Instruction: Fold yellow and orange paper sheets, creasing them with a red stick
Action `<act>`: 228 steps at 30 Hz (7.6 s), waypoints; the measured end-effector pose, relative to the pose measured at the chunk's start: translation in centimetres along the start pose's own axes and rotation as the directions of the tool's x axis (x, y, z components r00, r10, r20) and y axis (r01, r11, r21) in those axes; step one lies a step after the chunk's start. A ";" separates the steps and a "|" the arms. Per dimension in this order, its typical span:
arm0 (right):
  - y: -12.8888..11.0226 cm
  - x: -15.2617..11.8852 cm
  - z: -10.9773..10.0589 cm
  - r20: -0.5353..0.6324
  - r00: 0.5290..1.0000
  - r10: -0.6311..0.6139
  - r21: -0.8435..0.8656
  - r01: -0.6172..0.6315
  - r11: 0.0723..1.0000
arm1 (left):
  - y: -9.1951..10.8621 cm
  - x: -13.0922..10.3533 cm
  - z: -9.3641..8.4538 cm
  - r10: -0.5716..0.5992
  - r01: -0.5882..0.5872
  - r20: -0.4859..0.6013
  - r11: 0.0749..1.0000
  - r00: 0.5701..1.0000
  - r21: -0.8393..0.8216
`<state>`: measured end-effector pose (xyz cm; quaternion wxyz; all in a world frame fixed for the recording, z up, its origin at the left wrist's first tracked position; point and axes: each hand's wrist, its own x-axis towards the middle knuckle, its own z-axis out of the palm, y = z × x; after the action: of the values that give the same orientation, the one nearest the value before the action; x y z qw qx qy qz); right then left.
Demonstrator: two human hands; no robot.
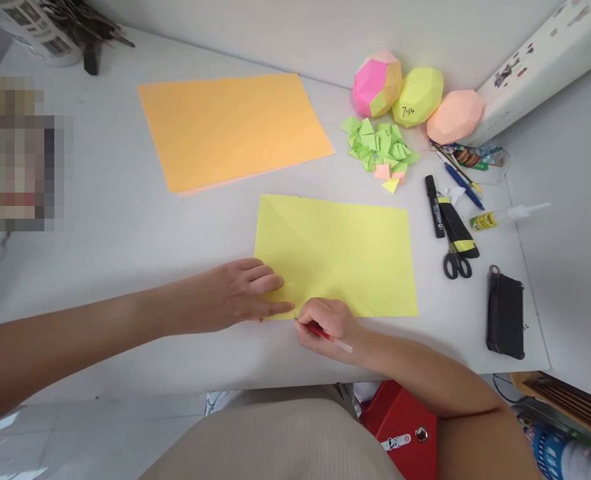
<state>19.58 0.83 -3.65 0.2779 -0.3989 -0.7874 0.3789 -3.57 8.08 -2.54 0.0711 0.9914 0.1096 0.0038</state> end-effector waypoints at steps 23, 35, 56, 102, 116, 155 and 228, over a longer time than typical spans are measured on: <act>0.0 0.0 0.0 -0.002 0.999 0.033 0.016 -0.033 0.999 | 0.0 0.0 -0.3 -0.010 0.011 0.013 1.000 1.000 -0.016; -0.1 0.0 0.0 -0.001 1.000 0.011 -0.005 -0.011 1.000 | 0.1 0.0 -0.3 -0.010 0.010 -0.007 1.000 1.000 -0.013; 0.1 0.1 -0.2 0.031 1.000 -0.004 -0.008 0.004 1.000 | 0.0 -0.1 0.0 -0.006 0.006 -0.037 1.000 0.999 -0.009; 1.6 1.3 -1.4 -0.197 0.900 0.389 0.536 -0.234 0.812 | 0.0 -1.4 2.3 -0.217 0.176 -0.181 0.960 0.959 -0.217; 2.1 1.5 -5.3 -0.215 0.870 0.444 0.561 -0.262 0.785 | 0.5 5.3 2.6 -0.162 0.133 -0.218 0.981 0.962 -0.143; 5.5 1.7 -5.3 0.158 0.923 -0.351 -0.236 0.380 0.895 | -3.2 2.1 2.6 -0.217 0.096 -0.389 0.946 0.895 -0.308; 4.3 2.6 -4.1 -0.115 0.985 -0.129 -0.228 0.100 0.969 | -3.4 2.2 3.0 -0.197 0.046 -0.437 0.942 0.877 -0.333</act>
<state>23.03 6.24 -4.58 0.3035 -0.4049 -0.8268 0.2456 -2.12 11.46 -5.98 0.1987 0.9286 0.1841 0.2537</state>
